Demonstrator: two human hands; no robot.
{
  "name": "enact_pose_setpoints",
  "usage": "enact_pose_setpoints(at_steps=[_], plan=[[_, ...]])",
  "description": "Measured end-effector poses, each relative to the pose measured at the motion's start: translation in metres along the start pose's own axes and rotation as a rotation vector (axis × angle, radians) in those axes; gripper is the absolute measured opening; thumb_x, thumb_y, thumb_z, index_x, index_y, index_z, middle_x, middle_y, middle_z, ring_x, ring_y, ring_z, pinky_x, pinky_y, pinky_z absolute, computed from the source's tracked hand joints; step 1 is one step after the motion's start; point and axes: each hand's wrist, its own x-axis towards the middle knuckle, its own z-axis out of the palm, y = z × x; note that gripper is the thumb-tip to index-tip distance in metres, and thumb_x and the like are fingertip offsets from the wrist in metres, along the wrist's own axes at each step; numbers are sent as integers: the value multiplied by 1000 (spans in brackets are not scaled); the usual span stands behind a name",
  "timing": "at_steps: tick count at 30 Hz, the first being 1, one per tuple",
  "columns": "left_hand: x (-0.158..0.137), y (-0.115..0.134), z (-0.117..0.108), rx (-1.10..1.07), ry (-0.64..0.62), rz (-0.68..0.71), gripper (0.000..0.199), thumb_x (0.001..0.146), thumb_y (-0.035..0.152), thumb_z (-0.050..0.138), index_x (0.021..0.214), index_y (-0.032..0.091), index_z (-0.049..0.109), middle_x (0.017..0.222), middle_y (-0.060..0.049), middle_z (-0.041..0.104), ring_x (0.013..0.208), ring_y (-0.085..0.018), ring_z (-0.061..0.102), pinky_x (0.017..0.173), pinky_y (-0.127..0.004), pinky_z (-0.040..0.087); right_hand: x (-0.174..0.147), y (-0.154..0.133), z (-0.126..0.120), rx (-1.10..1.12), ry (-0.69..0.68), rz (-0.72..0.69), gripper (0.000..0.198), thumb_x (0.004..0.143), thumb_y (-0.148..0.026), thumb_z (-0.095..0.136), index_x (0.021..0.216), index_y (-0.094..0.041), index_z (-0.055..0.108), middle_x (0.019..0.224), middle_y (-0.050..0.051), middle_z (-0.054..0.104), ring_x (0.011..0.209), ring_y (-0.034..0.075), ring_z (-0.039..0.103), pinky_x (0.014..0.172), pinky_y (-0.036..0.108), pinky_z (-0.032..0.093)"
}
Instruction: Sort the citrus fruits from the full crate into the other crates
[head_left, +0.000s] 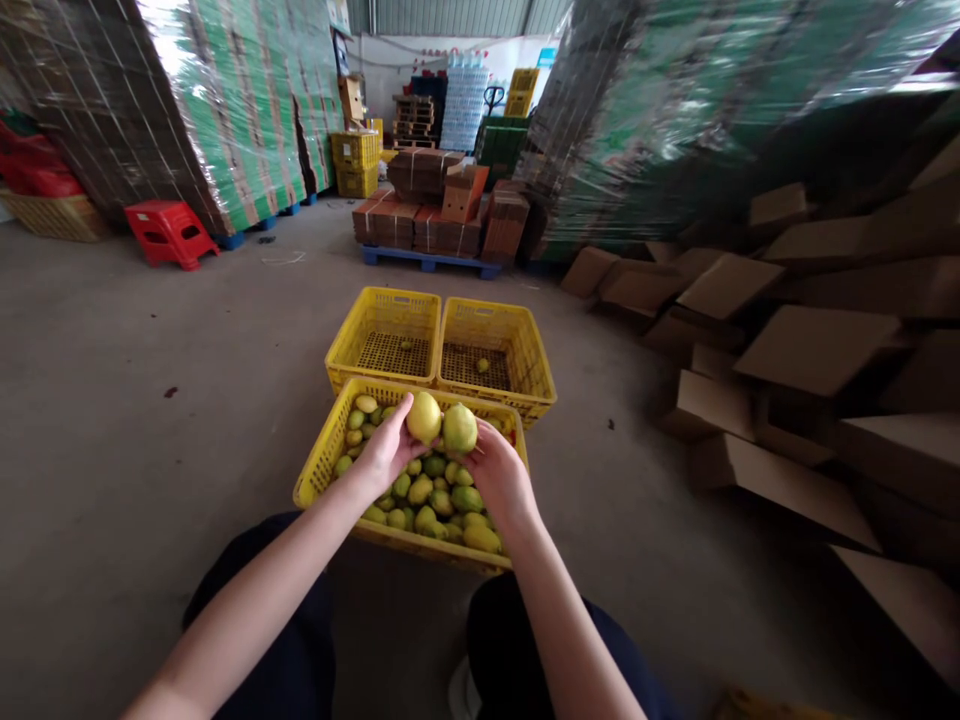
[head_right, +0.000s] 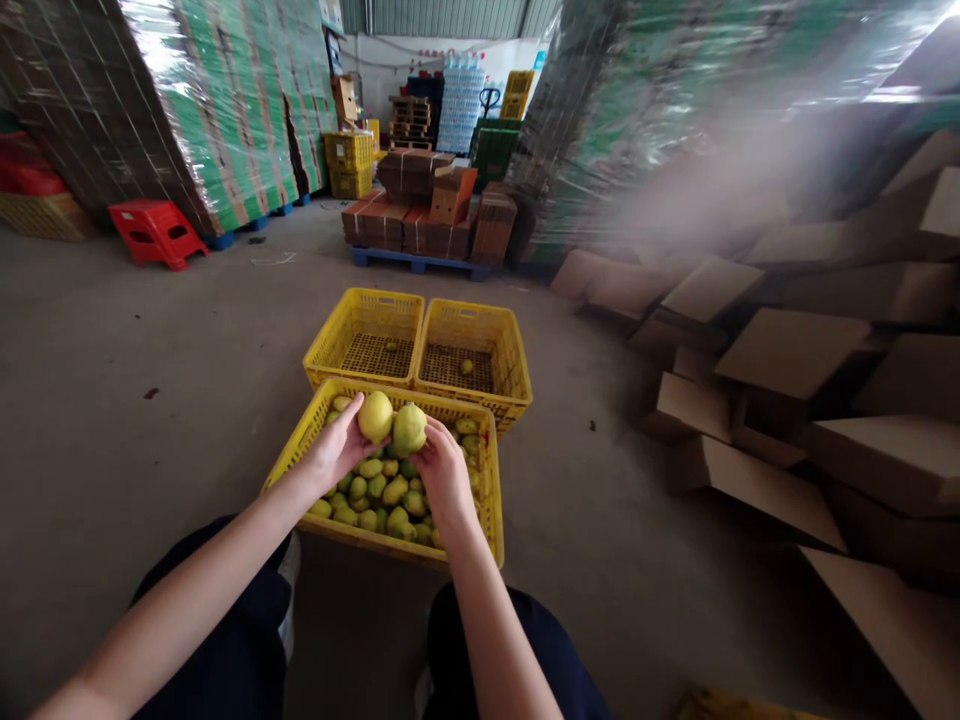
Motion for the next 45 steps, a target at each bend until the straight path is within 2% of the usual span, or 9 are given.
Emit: enact_pose_setpoints(at_steps=[3,7,13,21,27,34,37,41,45], plan=[[-2,2,1,-4,-35,24,14,90,27,61,87,14,66,81,-7,72,68,-13,66,61,-21,56,0,5,7,66,-22,65,32,64,-46,80,83,-21,72,84,2,71,78,19,63,63,28,51],[-6,6,0,-16,-44,47,9,85,21,66,86,13,67,76,-3,69,57,-9,62,53,-17,52,-3,5,10,106,82,56,33,57,-41,87,78,-21,72,77,-1,66,72,14,58,58,23,48],[-8,6,1,-28,-154,-7,28,93,29,54,95,7,71,78,-10,72,63,-13,65,61,-20,55,2,4,6,188,89,87,33,61,-46,84,78,-21,71,81,-1,69,72,14,62,57,23,48],[-7,10,0,-154,-96,-128,33,95,28,45,108,6,66,83,-12,74,68,-18,71,63,-27,61,4,5,5,162,162,139,35,61,-49,83,75,-20,67,69,0,69,61,15,61,49,25,47],[-7,7,-4,-143,-57,-4,15,78,22,70,88,11,67,80,-7,73,61,-12,68,56,-18,58,4,8,4,38,90,45,35,69,-55,76,78,-23,65,75,0,67,68,17,62,52,27,50],[-13,8,-3,-122,-102,3,29,81,36,59,79,9,69,70,-11,72,66,-20,71,59,-27,58,3,7,6,102,111,58,37,70,-56,75,75,-21,63,72,1,64,65,16,60,52,26,48],[-14,3,0,-151,-96,43,28,78,37,58,78,11,69,77,-12,74,84,-25,72,74,-33,59,5,10,7,106,169,63,36,70,-56,74,71,-22,63,71,0,63,64,15,58,52,26,47],[-11,-16,5,-164,-78,105,24,73,34,61,83,13,68,89,-10,74,103,-25,68,90,-34,54,2,19,13,-58,193,-26,37,77,-59,65,90,-24,68,94,3,69,82,19,63,66,30,53],[-9,-38,5,-136,-78,183,24,72,32,64,90,16,68,99,-6,72,113,-25,62,95,-32,51,-6,33,22,-143,48,-110,51,79,-59,63,119,-28,61,124,4,65,113,23,61,94,37,51]])
